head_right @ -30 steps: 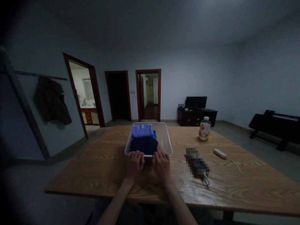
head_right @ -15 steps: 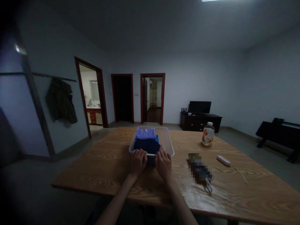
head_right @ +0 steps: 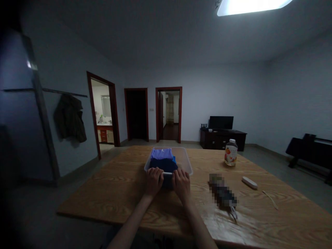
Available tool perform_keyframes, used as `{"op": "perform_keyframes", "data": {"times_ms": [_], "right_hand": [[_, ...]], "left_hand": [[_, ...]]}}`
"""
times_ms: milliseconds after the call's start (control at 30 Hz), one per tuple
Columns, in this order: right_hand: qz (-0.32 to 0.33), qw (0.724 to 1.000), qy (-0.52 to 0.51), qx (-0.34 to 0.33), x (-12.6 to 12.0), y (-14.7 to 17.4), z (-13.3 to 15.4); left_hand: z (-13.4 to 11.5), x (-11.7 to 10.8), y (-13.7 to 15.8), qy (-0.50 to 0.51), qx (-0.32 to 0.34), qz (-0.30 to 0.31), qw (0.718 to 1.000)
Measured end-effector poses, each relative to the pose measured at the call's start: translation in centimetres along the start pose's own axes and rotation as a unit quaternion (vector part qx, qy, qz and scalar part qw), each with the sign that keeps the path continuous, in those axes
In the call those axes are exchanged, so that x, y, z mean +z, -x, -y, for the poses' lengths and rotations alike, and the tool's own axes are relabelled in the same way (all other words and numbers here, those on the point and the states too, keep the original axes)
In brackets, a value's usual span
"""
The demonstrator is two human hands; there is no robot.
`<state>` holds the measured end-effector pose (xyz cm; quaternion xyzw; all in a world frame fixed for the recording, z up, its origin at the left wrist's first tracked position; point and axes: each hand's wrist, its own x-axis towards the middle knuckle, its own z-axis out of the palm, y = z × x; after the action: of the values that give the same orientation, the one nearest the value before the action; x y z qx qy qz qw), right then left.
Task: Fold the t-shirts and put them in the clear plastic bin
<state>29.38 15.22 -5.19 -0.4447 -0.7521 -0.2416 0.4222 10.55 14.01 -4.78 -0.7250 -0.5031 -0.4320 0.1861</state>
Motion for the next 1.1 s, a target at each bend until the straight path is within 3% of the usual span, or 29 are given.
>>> {"op": "perform_keyframes", "data": {"times_ms": [900,1033,1100], "right_hand": [[-0.049,0.999,-0.014,0.000,1.2,0.0,-0.3],[-0.035,0.999,-0.019,0.012,1.0,-0.3,-0.2],[-0.028,0.999,-0.025,0.015,0.9,-0.3,-0.2]], "left_hand": [[0.5,0.7,0.2,0.063,0.012,-0.040,0.997],[-0.2,0.5,-0.7,0.100,-0.024,-0.023,0.994],[-1.2,-1.4,-2.3,0.170,-0.062,-0.028,0.983]]}}
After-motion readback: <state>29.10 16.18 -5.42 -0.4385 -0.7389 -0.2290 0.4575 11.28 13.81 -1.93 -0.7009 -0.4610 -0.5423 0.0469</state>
